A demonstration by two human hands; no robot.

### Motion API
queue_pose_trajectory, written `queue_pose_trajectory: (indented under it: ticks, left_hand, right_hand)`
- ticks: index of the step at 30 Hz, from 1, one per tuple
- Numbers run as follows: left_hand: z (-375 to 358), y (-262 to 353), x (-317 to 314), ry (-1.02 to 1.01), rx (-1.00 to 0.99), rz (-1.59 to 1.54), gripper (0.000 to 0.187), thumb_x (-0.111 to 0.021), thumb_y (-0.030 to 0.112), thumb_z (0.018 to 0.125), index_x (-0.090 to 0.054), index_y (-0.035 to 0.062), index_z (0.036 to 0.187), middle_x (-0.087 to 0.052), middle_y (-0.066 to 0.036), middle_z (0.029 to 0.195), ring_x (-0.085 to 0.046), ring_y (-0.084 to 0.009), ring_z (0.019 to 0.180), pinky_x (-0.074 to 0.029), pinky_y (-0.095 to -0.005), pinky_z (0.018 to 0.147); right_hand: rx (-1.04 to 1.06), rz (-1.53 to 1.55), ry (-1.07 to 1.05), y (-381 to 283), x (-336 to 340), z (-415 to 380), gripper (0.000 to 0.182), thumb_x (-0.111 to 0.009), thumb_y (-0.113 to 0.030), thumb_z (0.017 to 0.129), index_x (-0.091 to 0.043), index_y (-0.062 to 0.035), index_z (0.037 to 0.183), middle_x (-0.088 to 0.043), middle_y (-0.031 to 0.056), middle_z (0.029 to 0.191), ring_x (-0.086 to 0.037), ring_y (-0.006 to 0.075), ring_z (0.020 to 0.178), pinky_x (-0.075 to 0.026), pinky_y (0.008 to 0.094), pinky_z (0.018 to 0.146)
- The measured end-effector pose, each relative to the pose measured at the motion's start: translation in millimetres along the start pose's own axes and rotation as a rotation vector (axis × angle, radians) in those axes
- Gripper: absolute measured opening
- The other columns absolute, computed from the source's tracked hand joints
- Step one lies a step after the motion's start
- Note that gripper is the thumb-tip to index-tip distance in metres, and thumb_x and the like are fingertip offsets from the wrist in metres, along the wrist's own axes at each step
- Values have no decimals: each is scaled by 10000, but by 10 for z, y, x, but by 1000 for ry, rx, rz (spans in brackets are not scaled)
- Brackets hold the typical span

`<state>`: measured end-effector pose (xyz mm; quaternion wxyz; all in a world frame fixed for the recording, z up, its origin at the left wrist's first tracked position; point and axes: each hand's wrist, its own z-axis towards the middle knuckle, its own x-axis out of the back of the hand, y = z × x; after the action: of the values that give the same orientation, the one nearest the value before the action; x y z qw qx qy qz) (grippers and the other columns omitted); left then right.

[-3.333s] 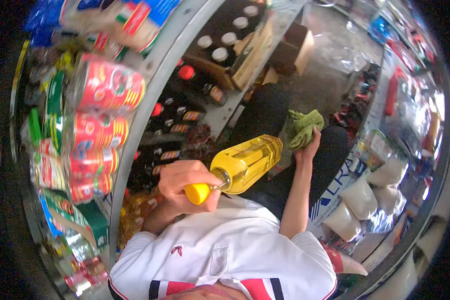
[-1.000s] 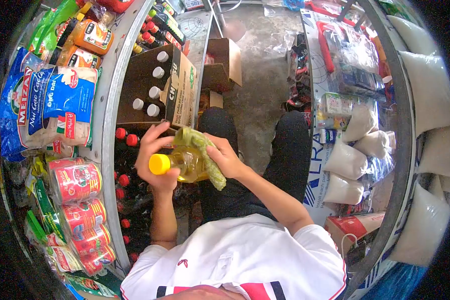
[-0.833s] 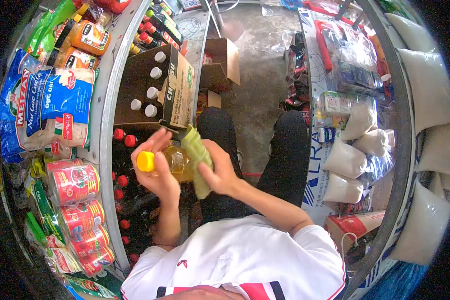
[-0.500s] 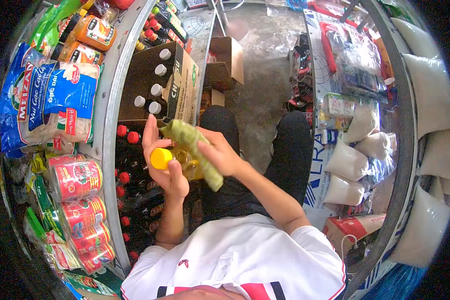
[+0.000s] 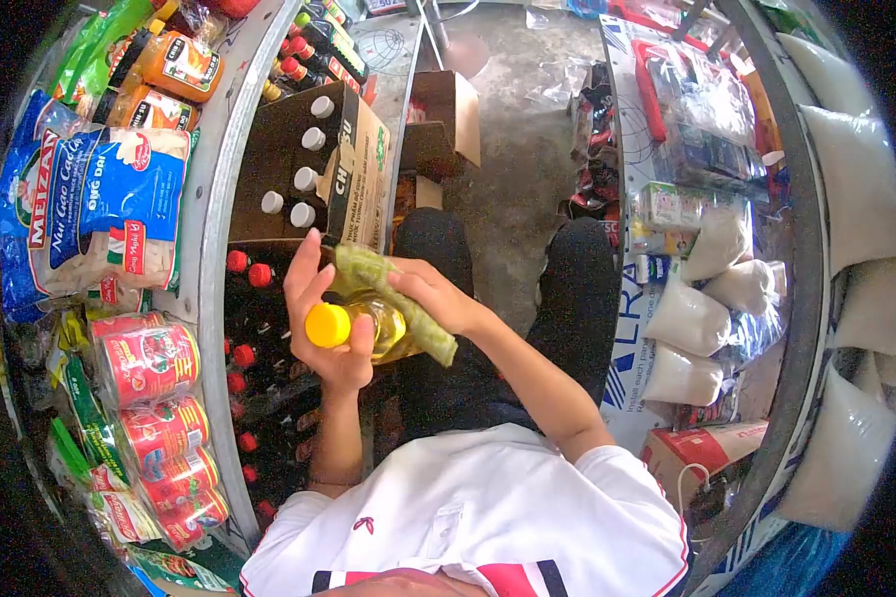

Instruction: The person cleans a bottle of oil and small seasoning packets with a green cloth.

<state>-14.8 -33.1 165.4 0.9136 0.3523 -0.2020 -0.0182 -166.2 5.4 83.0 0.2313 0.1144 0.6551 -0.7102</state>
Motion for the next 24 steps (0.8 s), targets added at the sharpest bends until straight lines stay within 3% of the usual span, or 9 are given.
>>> queue_pose_trajectory:
  ticks: [1,6,10,12,13,16,17,22,24]
  left_hand:
    - [1,-6,14,-6,-13,13,515,-739,248,869,-589,28,1309,-483,-327,1466,-516,-452,1344,-425,-527,1112]
    - [4,8,29,-5,-42,1,568,-732,235,849,-577,31,1356,-487,-331,1458,-519,-458,1342,-440,-534,1099]
    - [-22,72,-7,-84,-58,-35,562,-737,219,820,-600,47,1337,-499,-319,1449,-522,-471,1340,-454,-551,1091]
    - [-18,66,-12,-137,-151,32,583,-679,290,868,-552,50,1384,-493,-356,1432,-536,-505,1308,-460,-578,1084]
    - [-19,56,-29,-133,-141,21,576,-684,300,868,-562,46,1370,-511,-345,1422,-525,-508,1322,-443,-597,1100]
    - [9,54,-17,-154,-156,67,566,-684,313,869,-574,45,1356,-535,-329,1408,-530,-500,1321,-446,-605,1094]
    - [4,65,-23,-157,-148,97,556,-682,319,868,-585,42,1341,-559,-302,1398,-527,-493,1328,-417,-620,1114]
    - [39,224,-23,-203,-148,194,555,-680,327,854,-592,69,1337,-568,-274,1409,-505,-494,1352,-328,-658,1156]
    - [0,249,-34,-205,-111,91,569,-773,250,755,-650,122,1296,-569,-228,1426,-509,-465,1355,-313,-641,1164]
  right_hand:
    - [-115,101,4,132,36,-24,496,-423,-311,1061,-589,52,1354,-670,98,1220,-612,173,1047,-482,346,973]
    - [-193,-35,-51,137,98,0,481,-450,-316,1054,-628,59,1297,-703,91,1119,-615,139,1009,-494,308,937]
    - [-48,3,-36,-278,-100,7,444,-486,-288,1037,-636,65,1261,-711,100,1116,-629,143,1020,-503,310,923]
    - [60,14,-16,-274,-118,-28,452,-478,-298,1036,-637,64,1257,-714,106,1118,-638,152,1030,-510,318,914]
    - [24,167,3,-89,-55,-51,472,-471,-319,1037,-636,59,1267,-715,107,1127,-645,156,1033,-513,322,919]
    - [-162,204,60,395,138,-99,479,-463,-328,1039,-639,57,1263,-716,108,1132,-651,158,1025,-513,322,924]
    - [-133,204,79,527,190,-126,457,-460,-306,1043,-644,57,1252,-721,110,1117,-656,157,1009,-517,327,911]
    - [-55,52,50,34,79,-89,423,-473,-281,1043,-661,56,1218,-724,102,1077,-650,153,981,-517,328,885]
    - [-35,-74,-49,-410,-50,-69,408,-490,-284,1038,-667,50,1193,-721,92,1044,-646,158,956,-509,318,884]
